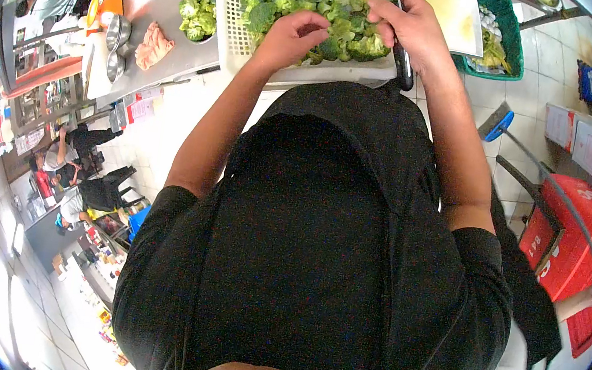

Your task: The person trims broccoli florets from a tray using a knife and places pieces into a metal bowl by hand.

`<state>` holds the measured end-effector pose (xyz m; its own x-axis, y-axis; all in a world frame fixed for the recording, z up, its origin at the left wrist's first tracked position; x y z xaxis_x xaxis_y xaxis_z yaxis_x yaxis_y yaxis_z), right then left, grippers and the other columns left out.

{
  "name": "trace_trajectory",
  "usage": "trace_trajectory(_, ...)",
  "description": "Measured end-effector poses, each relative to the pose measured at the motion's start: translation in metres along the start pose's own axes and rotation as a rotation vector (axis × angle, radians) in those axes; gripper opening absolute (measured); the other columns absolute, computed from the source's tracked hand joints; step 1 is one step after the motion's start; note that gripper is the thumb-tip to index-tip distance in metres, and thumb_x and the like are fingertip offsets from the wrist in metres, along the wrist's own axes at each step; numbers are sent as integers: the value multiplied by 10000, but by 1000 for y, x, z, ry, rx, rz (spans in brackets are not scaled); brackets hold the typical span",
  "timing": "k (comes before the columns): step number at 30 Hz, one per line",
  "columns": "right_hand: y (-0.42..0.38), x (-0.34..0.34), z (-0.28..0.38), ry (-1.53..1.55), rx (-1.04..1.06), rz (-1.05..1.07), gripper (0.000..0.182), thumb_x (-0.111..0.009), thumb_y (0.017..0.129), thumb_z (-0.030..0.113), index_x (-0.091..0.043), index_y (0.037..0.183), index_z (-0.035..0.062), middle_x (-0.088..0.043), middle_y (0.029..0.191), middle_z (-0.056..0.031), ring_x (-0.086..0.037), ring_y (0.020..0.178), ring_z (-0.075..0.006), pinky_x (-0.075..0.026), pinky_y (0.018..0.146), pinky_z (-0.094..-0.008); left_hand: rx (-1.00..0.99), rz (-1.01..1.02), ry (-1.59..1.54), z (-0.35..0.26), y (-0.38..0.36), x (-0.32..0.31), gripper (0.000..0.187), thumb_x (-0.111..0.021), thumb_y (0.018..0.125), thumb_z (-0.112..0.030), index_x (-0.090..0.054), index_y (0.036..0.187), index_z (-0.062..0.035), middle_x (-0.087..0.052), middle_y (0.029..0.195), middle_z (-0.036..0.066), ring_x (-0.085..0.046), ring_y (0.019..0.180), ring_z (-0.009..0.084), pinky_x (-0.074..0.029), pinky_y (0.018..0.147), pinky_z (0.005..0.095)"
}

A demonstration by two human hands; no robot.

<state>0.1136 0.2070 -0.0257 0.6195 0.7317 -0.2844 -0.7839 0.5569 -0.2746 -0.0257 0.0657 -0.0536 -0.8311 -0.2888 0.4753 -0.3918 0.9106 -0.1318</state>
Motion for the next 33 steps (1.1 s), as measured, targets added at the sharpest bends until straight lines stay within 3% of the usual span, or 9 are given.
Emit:
trace_trajectory(10,-3,0,1,-51,90,7,351,-648,964,161,-582,1286,37,-559,747,3,-439,499,-47,-331,458,-205,-207,35,715,-20,36,-38,403,-789,776,-302,-679,1119,-122,-640,963,122,-654,788,280,-542,747,384)
trace_trajectory(13,-6,2,4,4,85,-3,310,-667,959,241,-610,1177,28,-594,749,-10,-435,473,-44,-331,438,-205,-194,34,501,-10,47,-30,390,-778,806,-230,-661,1143,-72,-656,955,107,-661,788,225,-546,733,352)
trace_trajectory(16,-18,3,7,-41,50,-10,412,-524,1026,414,-610,1171,39,-545,659,4,-406,452,-48,-313,433,-211,249,-39,-194,3,38,-3,307,-732,858,-128,-650,1130,-10,-663,964,78,-653,815,163,-553,732,318)
trace_trajectory(18,-27,-4,10,-126,44,16,540,-422,1042,520,-618,1196,41,-509,601,10,-384,436,-56,-300,425,-227,203,-116,-411,-10,31,7,262,-696,883,-73,-640,1122,17,-666,977,68,-647,839,143,-558,725,305)
trace_trajectory(21,-32,-21,6,-203,74,71,604,-509,1012,510,-551,1361,19,-563,668,-22,-530,586,-92,-423,536,-253,138,-190,-644,-24,24,10,199,-668,885,15,-643,1083,14,-677,914,62,-648,778,140,-564,702,288)
trace_trajectory(24,-31,-35,11,-425,207,97,649,-573,976,513,-530,1372,2,-638,742,-94,-618,697,-177,-493,643,-316,114,-188,-736,-34,17,3,216,-645,889,36,-627,1104,23,-690,950,83,-665,817,160,-566,726,303)
trace_trajectory(27,-35,-44,24,-557,217,117,675,-603,949,526,-530,1364,-1,-678,810,-171,-647,718,-254,-510,683,-372,122,-213,-781,-36,9,0,233,-622,893,52,-614,1124,28,-703,982,102,-680,857,183,-567,753,321)
trace_trajectory(30,-37,-49,27,-551,203,160,680,-611,940,529,-525,1372,12,-681,834,-208,-660,730,-272,-509,684,-379,83,-204,-804,-34,4,-1,252,-608,899,58,-610,1149,31,-709,1009,114,-685,899,195,-556,798,330)
trace_trajectory(33,-39,-50,25,-544,221,159,597,-626,973,405,-496,1425,38,-564,737,-39,-484,682,-108,-431,632,-282,102,-189,-807,-33,1,-1,286,-603,902,59,-609,1187,43,-710,1039,124,-682,945,195,-537,851,327)
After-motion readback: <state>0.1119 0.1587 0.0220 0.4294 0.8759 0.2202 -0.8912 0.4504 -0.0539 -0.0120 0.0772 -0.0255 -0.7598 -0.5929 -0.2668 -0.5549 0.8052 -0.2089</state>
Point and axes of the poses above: each hand's wrist, its own y-axis towards the middle knuckle, its own x-axis out of the back of the hand, z = x × y, the point moved 10 cm from there along y, towards the middle knuckle
